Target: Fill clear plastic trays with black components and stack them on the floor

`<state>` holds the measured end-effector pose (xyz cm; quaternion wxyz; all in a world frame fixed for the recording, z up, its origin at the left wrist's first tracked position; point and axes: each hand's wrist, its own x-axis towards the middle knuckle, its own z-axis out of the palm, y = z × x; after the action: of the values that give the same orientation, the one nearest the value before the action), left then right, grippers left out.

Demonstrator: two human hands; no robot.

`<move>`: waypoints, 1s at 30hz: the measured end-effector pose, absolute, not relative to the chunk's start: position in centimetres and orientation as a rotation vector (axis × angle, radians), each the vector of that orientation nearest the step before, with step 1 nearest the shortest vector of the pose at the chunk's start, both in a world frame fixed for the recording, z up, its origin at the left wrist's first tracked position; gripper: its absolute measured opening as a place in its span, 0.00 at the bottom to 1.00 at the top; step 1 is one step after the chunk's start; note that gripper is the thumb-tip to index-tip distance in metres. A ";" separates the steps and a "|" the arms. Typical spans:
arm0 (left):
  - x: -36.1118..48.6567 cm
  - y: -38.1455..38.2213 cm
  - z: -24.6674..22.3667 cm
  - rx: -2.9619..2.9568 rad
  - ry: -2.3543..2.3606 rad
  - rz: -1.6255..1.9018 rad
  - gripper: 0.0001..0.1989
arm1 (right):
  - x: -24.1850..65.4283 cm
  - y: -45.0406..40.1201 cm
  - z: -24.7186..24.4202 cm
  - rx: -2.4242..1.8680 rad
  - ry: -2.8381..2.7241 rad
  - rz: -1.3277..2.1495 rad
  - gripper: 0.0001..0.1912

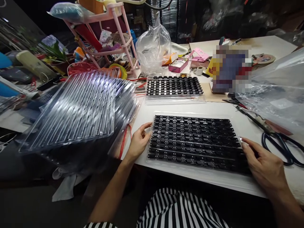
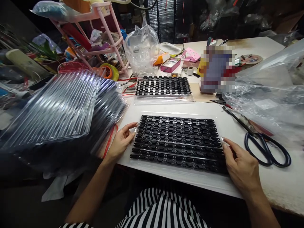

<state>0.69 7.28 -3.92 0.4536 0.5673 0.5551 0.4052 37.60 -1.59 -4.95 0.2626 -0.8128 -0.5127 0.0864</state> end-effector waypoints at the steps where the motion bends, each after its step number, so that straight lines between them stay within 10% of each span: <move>1: 0.3 7.0 -3.6 1.382 1.373 1.037 0.19 | 37.6 -1.6 -4.9 -2.194 -1.386 0.233 0.26; 11: -3.5 3.1 3.5 0.904 0.802 1.546 0.31 | 37.1 -1.7 -4.1 -2.184 -1.385 0.281 0.23; 18: -3.5 3.2 4.6 0.676 0.953 1.642 0.08 | 37.6 -1.7 -5.2 -1.991 -1.404 0.275 0.18; 30: -0.6 2.6 4.4 0.730 1.268 1.570 0.09 | 38.0 -1.2 -5.9 -1.800 -1.479 0.257 0.18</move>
<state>-0.59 2.62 4.37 0.4773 0.2987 0.5192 0.6429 38.05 -1.24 -5.92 0.3881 -0.7078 -0.5815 0.1012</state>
